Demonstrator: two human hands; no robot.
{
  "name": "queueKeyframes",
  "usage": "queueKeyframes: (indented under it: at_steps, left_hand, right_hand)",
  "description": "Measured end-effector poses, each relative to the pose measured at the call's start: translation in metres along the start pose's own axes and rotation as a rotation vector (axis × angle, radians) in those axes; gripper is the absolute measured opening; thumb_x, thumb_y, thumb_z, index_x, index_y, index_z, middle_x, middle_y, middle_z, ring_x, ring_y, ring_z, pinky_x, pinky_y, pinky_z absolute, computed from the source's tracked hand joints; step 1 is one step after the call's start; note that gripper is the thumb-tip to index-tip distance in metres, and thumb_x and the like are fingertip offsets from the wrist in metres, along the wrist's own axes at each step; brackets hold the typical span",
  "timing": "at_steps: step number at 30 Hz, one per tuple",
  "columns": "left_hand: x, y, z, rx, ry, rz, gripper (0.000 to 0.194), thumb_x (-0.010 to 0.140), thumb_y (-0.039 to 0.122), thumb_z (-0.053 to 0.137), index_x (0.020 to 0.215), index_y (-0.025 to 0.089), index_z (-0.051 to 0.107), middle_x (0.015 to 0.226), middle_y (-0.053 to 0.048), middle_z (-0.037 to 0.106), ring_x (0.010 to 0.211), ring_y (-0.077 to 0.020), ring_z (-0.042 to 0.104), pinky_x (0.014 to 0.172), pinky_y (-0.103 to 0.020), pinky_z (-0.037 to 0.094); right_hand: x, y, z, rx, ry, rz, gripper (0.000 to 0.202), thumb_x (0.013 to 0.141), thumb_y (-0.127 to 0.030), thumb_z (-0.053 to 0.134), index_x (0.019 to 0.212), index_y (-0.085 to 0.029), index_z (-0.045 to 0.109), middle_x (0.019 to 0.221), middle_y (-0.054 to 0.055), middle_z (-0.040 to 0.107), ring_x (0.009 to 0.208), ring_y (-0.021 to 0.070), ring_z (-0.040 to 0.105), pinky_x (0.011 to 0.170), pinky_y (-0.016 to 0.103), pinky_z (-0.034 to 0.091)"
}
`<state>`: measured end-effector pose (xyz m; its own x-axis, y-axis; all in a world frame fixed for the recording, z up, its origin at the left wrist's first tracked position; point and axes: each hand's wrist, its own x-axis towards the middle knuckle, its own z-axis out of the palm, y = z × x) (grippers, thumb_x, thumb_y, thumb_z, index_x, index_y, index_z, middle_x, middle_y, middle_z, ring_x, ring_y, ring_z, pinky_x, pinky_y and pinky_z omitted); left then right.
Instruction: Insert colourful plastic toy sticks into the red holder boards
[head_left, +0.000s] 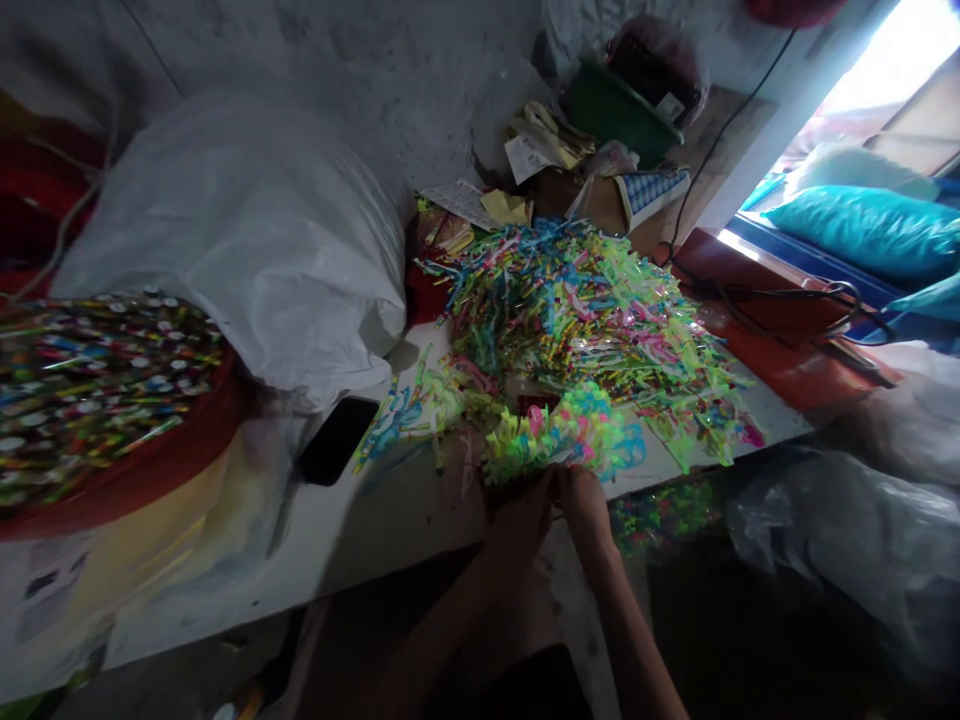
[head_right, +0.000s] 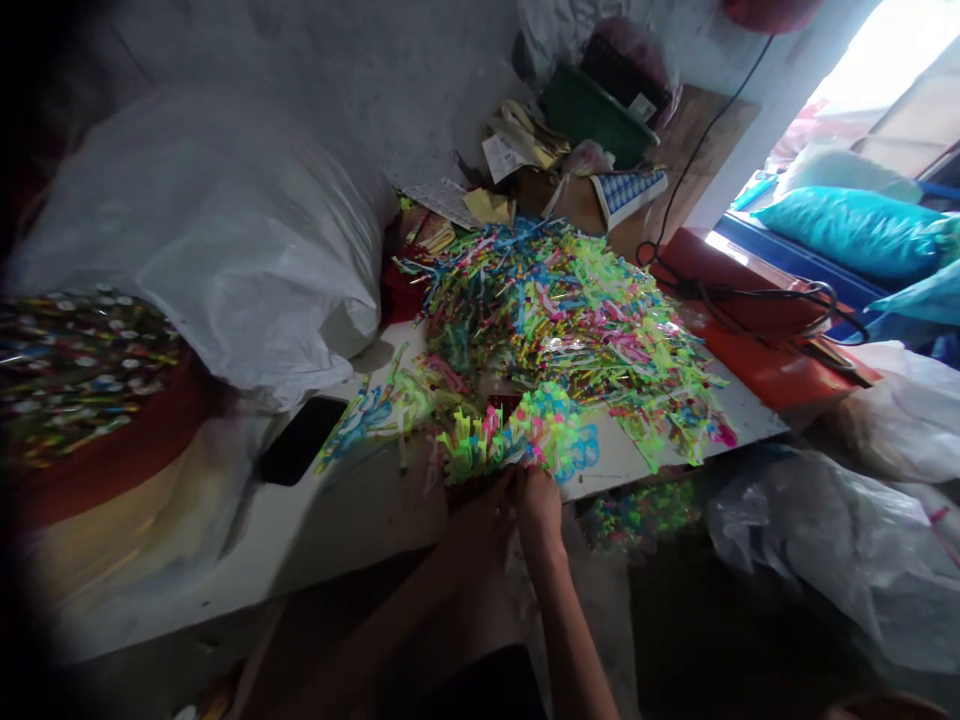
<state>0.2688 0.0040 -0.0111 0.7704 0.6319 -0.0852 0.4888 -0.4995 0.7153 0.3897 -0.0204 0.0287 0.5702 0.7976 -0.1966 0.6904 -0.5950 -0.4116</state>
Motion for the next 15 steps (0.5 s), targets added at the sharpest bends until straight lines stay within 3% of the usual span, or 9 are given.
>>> queueKeyframes:
  at_steps: [5,9,15]
  left_hand:
    - [0.001,-0.003,0.002,-0.007,-0.007,-0.010,0.057,0.089,0.023,0.036,0.143,0.018,0.020,0.123,-0.011,0.058,0.098,-0.0210,0.062,0.086,-0.032,0.046]
    - [-0.002,-0.005,0.001,-0.045,-0.013,-0.013,0.055,0.089,0.023,0.035,0.142,0.017,0.023,0.112,-0.009,0.064,0.096,-0.0197,0.062,0.086,-0.031,0.045]
    - [-0.003,-0.007,0.000,-0.050,-0.014,-0.029,0.055,0.089,0.023,0.036,0.141,0.011,0.023,0.110,-0.011,0.064,0.093,-0.0204,0.063,0.083,-0.031,0.047]
  right_hand:
    - [-0.002,-0.003,-0.005,-0.054,-0.067,0.037,0.039,0.089,-0.025,0.037,0.074,-0.013,0.071,0.071,0.014,0.071,0.062,0.0160,0.064,0.048,0.022,0.031]
    - [-0.008,-0.005,-0.010,-0.053,-0.039,0.026,0.035,0.089,-0.023,0.038,0.082,-0.013,0.071,0.078,0.014,0.072,0.067,0.0170,0.065,0.050,0.022,0.031]
    - [-0.009,-0.013,-0.013,0.041,-0.064,0.015,0.042,0.090,-0.022,0.034,0.069,-0.013,0.069,0.067,0.011,0.069,0.062,0.0147,0.064,0.050,0.020,0.034]
